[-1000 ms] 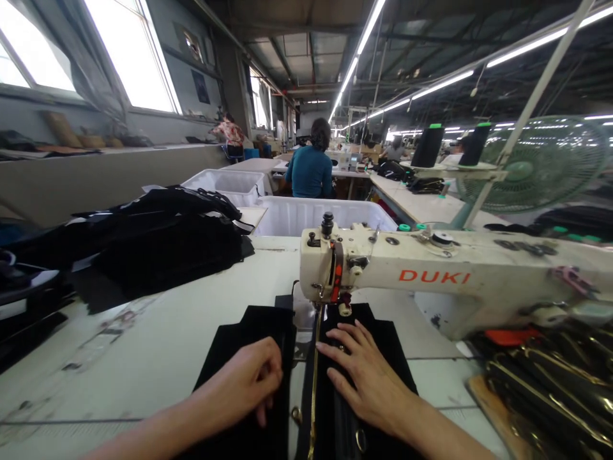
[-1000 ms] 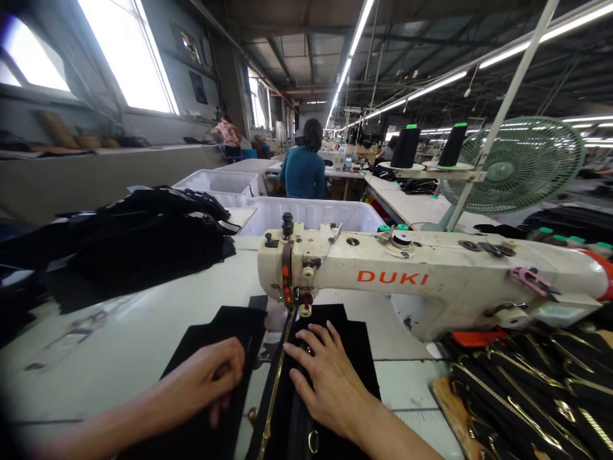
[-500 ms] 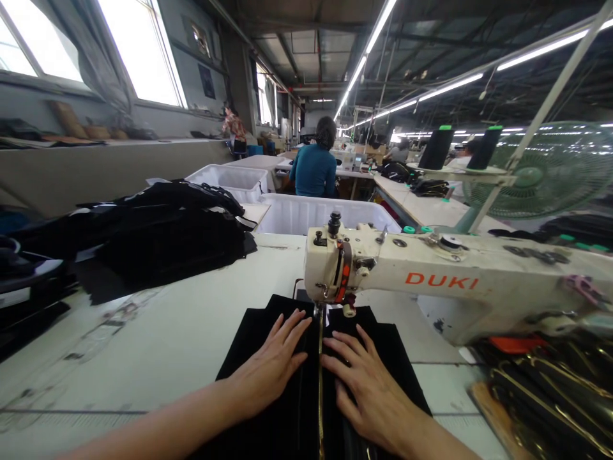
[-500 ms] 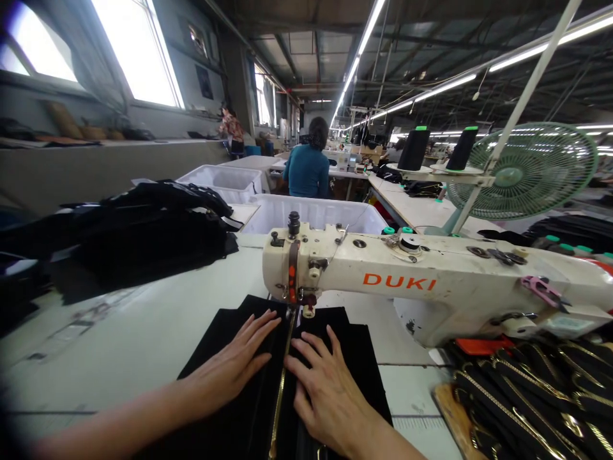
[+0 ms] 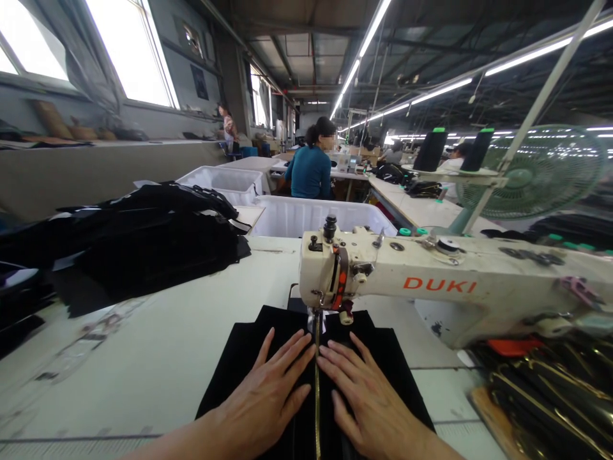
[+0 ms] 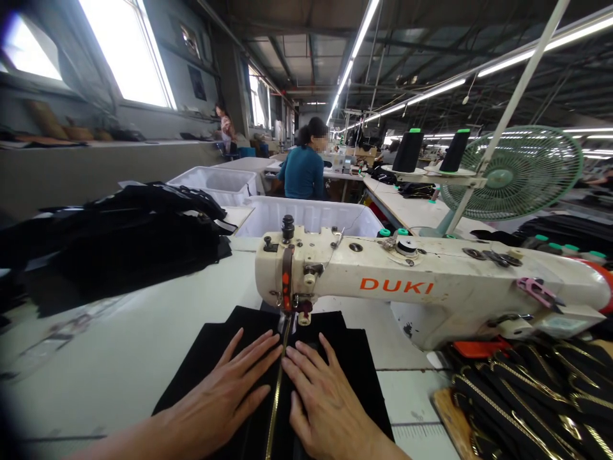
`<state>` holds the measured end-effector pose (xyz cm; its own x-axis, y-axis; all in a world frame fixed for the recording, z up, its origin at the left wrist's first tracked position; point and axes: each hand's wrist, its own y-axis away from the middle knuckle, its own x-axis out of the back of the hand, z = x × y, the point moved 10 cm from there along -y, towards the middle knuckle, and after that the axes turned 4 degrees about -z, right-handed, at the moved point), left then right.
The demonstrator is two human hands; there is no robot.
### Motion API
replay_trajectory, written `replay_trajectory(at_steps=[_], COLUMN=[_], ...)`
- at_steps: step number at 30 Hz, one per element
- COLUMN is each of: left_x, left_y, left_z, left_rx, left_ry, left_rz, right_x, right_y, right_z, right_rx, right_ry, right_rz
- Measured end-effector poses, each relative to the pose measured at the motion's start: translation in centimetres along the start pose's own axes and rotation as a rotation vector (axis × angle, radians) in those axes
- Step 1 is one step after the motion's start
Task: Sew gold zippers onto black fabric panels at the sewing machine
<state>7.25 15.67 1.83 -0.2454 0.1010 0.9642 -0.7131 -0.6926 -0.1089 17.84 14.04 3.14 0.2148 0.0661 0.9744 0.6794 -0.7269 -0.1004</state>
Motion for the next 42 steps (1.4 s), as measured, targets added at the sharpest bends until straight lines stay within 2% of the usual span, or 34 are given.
replay_trajectory(at_steps=[9, 21, 26, 33, 37, 42], left_x=[0.6, 1.5, 1.5, 1.0, 1.4, 2.2], left_y=[-0.3, -0.2, 0.0, 0.0, -0.1, 0.1], left_z=[0.1, 0.6, 0.6, 0.4, 0.5, 1.3], left_rx=[-0.019, -0.069, -0.077, -0.074, -0.065, -0.064], left_ry=[-0.019, -0.036, -0.016, -0.011, -0.004, -0.004], left_rz=[-0.011, 0.045, 0.055, 0.033, 0.044, 0.026], right_x=[-0.4, 0.0, 0.1, 0.4, 0.5, -0.1], right_y=[-0.3, -0.4, -0.5, -0.4, -0.4, -0.5], right_z=[0.0, 0.1, 0.0, -0.1, -0.2, 0.5], right_rx=[0.048, 0.097, 0.108, 0.099, 0.098, 0.022], right_ry=[0.048, 0.053, 0.063, 0.056, 0.066, 0.121], right_rz=[0.018, 0.123, 0.128, 0.133, 0.144, 0.112])
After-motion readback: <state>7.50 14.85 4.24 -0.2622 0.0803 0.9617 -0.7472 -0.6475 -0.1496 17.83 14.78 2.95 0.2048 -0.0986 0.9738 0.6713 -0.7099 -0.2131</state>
